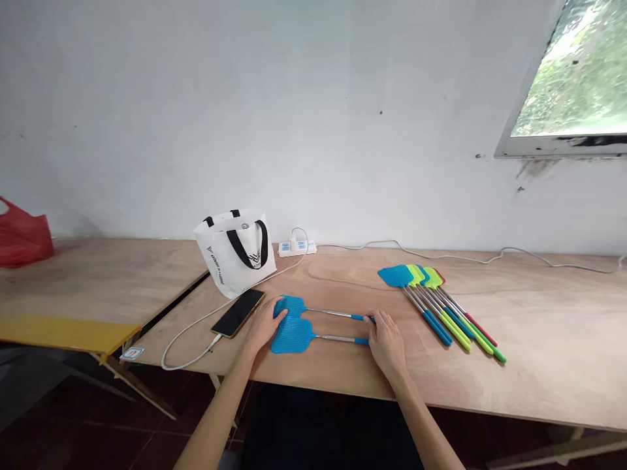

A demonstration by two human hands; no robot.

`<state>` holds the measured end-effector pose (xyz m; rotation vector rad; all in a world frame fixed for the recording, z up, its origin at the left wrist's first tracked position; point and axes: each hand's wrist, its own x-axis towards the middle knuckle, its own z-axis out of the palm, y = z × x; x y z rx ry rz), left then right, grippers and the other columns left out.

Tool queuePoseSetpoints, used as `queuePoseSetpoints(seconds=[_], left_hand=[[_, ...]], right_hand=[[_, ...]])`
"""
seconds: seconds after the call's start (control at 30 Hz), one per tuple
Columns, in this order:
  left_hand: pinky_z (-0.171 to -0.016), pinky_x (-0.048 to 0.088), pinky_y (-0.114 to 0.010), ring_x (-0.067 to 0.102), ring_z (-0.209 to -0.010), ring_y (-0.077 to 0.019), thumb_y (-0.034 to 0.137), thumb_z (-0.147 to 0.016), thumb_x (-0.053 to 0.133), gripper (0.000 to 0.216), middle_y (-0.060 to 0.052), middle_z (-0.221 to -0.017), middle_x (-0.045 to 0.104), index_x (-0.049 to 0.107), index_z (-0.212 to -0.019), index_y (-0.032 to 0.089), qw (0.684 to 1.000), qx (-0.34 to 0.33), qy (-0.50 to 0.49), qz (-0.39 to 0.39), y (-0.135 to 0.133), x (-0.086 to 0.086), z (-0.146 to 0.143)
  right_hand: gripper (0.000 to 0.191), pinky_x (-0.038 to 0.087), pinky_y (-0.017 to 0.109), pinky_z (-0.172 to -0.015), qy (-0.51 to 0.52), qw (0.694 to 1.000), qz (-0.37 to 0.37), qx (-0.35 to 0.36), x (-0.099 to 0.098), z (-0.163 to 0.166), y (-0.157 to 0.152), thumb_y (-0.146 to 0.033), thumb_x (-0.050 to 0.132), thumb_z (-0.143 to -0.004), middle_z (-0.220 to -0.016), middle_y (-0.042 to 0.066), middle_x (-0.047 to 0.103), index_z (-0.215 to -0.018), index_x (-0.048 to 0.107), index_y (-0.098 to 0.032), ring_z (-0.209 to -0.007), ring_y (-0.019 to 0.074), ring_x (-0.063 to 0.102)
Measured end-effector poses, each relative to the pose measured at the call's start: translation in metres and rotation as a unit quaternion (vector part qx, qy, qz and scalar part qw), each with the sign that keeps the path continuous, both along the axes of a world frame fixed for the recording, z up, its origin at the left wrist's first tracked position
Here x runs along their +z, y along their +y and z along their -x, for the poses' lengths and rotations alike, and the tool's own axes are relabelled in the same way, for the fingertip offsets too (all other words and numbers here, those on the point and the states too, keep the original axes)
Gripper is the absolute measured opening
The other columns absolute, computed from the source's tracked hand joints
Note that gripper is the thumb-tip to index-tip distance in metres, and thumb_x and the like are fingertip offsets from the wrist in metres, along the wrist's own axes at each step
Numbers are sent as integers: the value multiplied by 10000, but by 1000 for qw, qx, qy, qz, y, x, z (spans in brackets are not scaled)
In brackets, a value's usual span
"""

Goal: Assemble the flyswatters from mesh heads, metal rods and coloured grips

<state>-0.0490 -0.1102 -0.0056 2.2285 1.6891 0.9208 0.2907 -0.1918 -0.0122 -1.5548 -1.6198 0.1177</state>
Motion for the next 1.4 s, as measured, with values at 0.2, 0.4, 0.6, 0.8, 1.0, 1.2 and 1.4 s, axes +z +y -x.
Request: queuePoseSetpoints(seconds=[0.2,0.4,0.6,0.8,1.0,1.2,1.4], left_hand=[[-1118,414,-461,553,-1316,-308,300,-961,540,388,-138,-1383,626,579,-1329,183,1000,-2,-9,3,0,1,0],[-1110,419,-457,561,-1306,-304,306,-948,559,413,-137,-1391,618,566,-1344,187,1000,-8,-23,16,-2,4,1],[-1097,415,-419,557,-1306,-284,309,-946,569,425,-123,-1397,614,555,-1358,204,999,-6,-14,34,-6,10,-1],[-992,427,-466,547,-1229,-373,507,-962,547,502,-183,-1303,616,577,-1314,151,985,131,106,32,-17,21,-10],[-912,434,-420,566,-1167,-369,539,-991,466,559,-219,-1243,610,565,-1315,94,964,186,179,61,-20,28,-13],[-936,436,-407,575,-1187,-351,479,-995,467,487,-187,-1245,632,598,-1304,125,967,161,163,110,-21,38,-7],[-1066,367,-497,439,-1363,-391,624,-918,528,687,-191,-1468,510,517,-1443,181,972,116,146,145,-28,46,-12]], right_hand=[[404,476,415,-864,-4,1000,5,-3,-4,-1,1,-540,352,-1006,-969,92,709,-945,622,-245,-952,279,643],[415,486,423,-879,44,999,20,26,-7,-3,2,-565,370,-996,-998,106,712,-942,623,-240,-981,286,649],[437,491,412,-854,65,996,40,35,-2,3,-1,-582,381,-994,-1033,106,725,-974,645,-234,-988,288,663],[409,474,410,-853,41,998,29,24,3,7,-3,-566,384,-999,-1004,89,728,-951,637,-247,-963,283,661],[347,442,388,-838,-16,999,45,3,-2,7,-3,-477,357,-1016,-998,83,727,-934,604,-246,-986,274,657],[256,373,368,-800,-125,988,81,-37,-3,-5,-4,-357,336,-1027,-1012,62,724,-959,557,-247,-1006,266,646],[202,345,351,-778,-175,976,101,-85,2,-18,-7,-305,336,-1031,-984,66,704,-960,513,-239,-1012,261,625]])
